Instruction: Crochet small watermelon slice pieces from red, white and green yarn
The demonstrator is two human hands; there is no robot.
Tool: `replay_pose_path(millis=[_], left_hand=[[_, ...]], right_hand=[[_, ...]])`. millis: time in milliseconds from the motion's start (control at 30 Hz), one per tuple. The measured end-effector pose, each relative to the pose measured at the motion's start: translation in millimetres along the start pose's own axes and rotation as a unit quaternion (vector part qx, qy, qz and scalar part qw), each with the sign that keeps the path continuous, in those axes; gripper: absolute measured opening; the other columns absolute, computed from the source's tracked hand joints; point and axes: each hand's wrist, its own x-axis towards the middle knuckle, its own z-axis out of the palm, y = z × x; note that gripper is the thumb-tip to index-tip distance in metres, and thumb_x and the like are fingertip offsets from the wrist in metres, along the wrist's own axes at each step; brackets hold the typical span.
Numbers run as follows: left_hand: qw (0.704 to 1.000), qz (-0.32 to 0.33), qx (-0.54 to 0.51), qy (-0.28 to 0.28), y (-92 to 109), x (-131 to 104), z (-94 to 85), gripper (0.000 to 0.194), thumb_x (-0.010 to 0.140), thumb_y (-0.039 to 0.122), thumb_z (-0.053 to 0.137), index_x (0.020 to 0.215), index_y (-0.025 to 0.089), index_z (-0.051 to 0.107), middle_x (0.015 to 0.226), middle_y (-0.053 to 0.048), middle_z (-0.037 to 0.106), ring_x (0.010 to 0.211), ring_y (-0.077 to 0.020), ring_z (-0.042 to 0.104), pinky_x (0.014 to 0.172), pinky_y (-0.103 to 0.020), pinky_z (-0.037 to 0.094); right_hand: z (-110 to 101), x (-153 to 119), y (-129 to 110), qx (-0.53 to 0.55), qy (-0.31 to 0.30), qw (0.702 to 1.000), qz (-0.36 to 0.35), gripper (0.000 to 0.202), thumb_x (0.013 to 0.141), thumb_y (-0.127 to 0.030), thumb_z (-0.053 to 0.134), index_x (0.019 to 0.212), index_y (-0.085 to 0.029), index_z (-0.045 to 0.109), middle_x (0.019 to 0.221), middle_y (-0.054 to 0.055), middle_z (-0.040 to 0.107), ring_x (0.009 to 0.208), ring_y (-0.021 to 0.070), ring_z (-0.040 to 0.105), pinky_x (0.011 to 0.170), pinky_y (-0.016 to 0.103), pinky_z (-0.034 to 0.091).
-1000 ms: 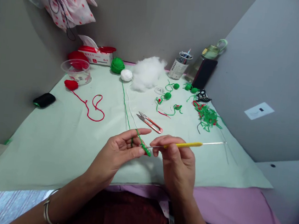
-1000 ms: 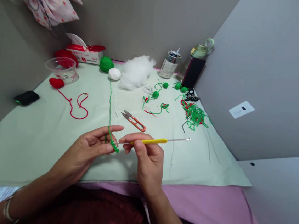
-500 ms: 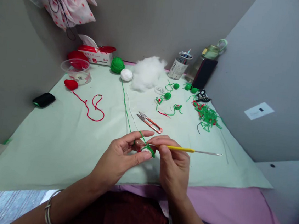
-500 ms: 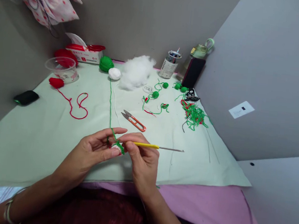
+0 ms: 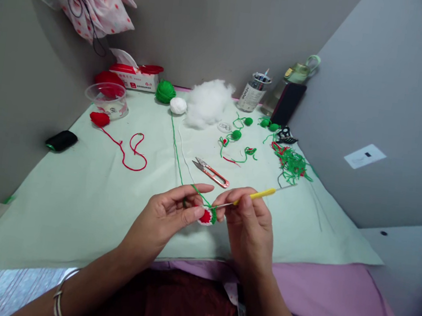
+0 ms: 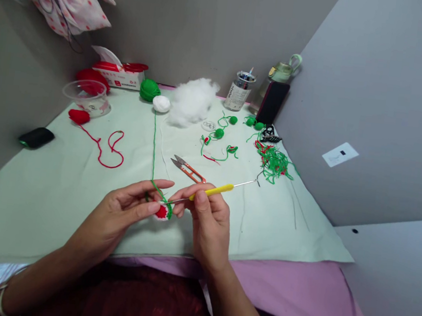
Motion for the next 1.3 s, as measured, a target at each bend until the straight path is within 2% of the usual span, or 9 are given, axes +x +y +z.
replay_pose_path(millis=[167,367,633,767,833,900,1033,1200,1300], left_hand=[[1.0,0.005,0.004,0.001,1,0,-0.4,0.028,0.086,0.035,0.083,0.114,0.033,0.083,0.084,0.0,0.065,0.083,-0.0139,0.059,0.079,-0.025,0.048],[1.0,0.014,0.014,0.013,3,-1,1.2,0.029,0.084,0.033,0.084,0.114,0.031,0.083,0.083,0.0,0.066,0.081,-0.0149,0.061,0.08,-0.027,0.05],[0.994,0.059,0.054,0.075,4,-4,11.1,0.039,0.08,0.025,0.086,0.119,0.029,0.08,0.08,0.002,0.066,0.082,-0.0157,0.061,0.087,-0.029,0.051],[0.997,-0.008,-0.062,0.036,1,-3,12.3,0.053,0.076,0.025,0.089,0.128,0.027,0.076,0.084,0.001,0.066,0.081,-0.0147,0.06,0.082,-0.028,0.05],[0.989,-0.074,-0.128,-0.001,1,-1,9.3,0.052,0.077,0.029,0.089,0.127,0.024,0.076,0.084,0.0,0.067,0.079,-0.0142,0.06,0.08,-0.027,0.049],[0.984,-0.098,-0.149,-0.013,2,1,5.3,0.046,0.08,0.03,0.087,0.125,0.023,0.078,0.082,-0.001,0.068,0.078,-0.0132,0.059,0.079,-0.026,0.047],[0.993,-0.038,-0.11,0.007,4,2,2.3,0.041,0.08,0.025,0.088,0.12,0.027,0.081,0.081,0.001,0.067,0.079,-0.0123,0.058,0.08,-0.024,0.046],[0.997,-0.023,-0.077,0.007,-1,1,7.5,0.04,0.079,0.025,0.088,0.119,0.03,0.081,0.082,0.002,0.067,0.081,-0.0133,0.06,0.084,-0.026,0.049],[0.995,-0.006,-0.098,0.031,-4,2,10.9,0.045,0.078,0.023,0.088,0.122,0.029,0.079,0.083,0.002,0.069,0.081,-0.0136,0.062,0.085,-0.027,0.05]], right_hand=[[-3,-7,-1,-0.085,-0.015,0.994,-0.069,0.023,0.107,-0.028,0.054,0.098,-0.024,0.075,0.093,0.003,0.077,0.075,0.0148,0.069,0.071,0.03,0.056],[-2,-15,-3,-0.222,-0.025,0.956,-0.188,0.024,0.106,-0.021,0.052,0.109,-0.028,0.075,0.095,0.004,0.077,0.083,0.0201,0.07,0.07,0.037,0.057],[-9,-19,2,-0.384,-0.082,0.867,-0.308,0.035,0.102,-0.016,0.056,0.131,-0.031,0.069,0.107,0.008,0.078,0.092,0.0227,0.075,0.072,0.038,0.062],[-9,-24,5,-0.479,-0.084,0.807,-0.335,0.055,0.091,-0.009,0.071,0.137,-0.04,0.067,0.108,0.005,0.077,0.096,0.0236,0.074,0.076,0.037,0.063],[-7,-24,5,-0.463,-0.058,0.822,-0.326,0.052,0.092,-0.009,0.07,0.132,-0.041,0.07,0.107,0.004,0.076,0.095,0.0234,0.073,0.076,0.037,0.062],[-4,-21,3,-0.393,-0.018,0.873,-0.287,0.038,0.098,-0.012,0.063,0.124,-0.036,0.075,0.099,0.004,0.076,0.088,0.0215,0.07,0.073,0.037,0.059],[3,-11,0,-0.204,0.019,0.965,-0.165,0.023,0.103,-0.021,0.057,0.1,-0.029,0.079,0.085,0.002,0.072,0.075,0.0178,0.065,0.067,0.035,0.054],[8,-10,2,-0.238,-0.001,0.957,-0.166,0.021,0.101,-0.019,0.062,0.104,-0.03,0.08,0.093,0.003,0.077,0.089,0.0208,0.071,0.078,0.038,0.058],[7,-15,7,-0.316,-0.005,0.921,-0.227,0.03,0.098,-0.013,0.065,0.114,-0.034,0.079,0.097,0.004,0.076,0.086,0.0201,0.071,0.071,0.036,0.059]])
